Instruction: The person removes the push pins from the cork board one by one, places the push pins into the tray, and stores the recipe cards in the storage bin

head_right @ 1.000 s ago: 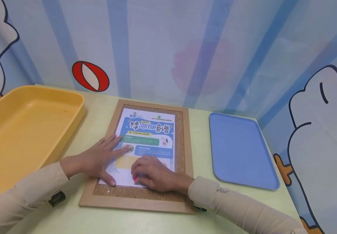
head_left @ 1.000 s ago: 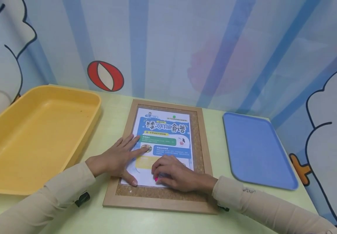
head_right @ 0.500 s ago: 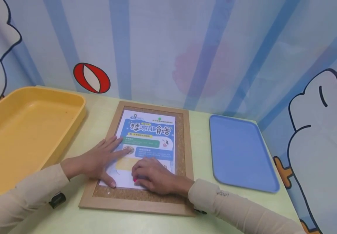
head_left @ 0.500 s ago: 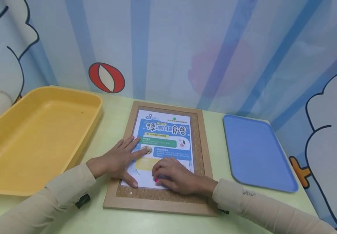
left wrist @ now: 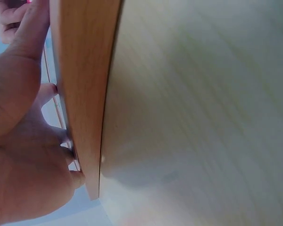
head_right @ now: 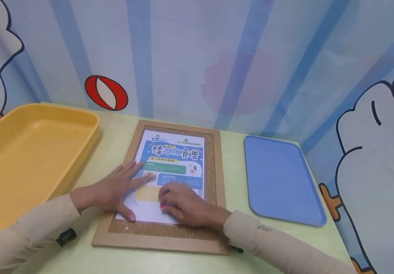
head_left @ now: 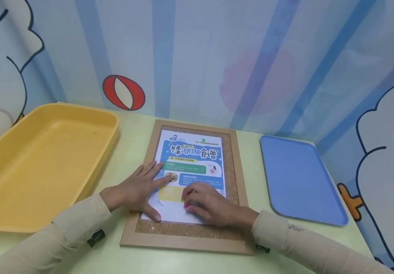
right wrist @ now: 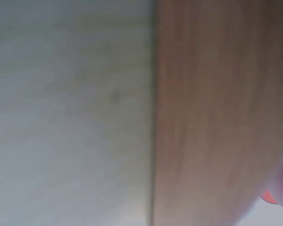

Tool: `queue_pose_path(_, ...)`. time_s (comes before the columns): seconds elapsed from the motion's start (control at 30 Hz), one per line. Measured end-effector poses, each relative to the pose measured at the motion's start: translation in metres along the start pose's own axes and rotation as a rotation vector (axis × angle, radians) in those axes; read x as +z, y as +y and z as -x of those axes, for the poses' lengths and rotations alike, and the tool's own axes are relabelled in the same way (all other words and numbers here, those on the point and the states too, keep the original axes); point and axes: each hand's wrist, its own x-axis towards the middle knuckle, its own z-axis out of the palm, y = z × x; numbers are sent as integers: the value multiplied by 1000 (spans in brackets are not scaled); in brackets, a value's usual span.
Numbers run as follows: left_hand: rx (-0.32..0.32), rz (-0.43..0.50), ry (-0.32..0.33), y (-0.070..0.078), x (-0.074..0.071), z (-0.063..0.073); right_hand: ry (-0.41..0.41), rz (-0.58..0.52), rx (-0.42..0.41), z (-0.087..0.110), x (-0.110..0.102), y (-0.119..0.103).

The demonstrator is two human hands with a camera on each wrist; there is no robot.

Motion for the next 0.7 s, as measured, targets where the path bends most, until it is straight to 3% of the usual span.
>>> queue_pose_path(0.17, 6, 7, 7, 2, 1, 0, 40, 39, 40, 9, -11, 5)
queue_pose_path(0.5, 2, 24, 28, 0, 2, 3, 152, 49, 200, 37, -38, 23)
queue_pose_path(0.7, 11, 27, 36, 1, 1, 2, 264, 108, 200, 55, -52, 35)
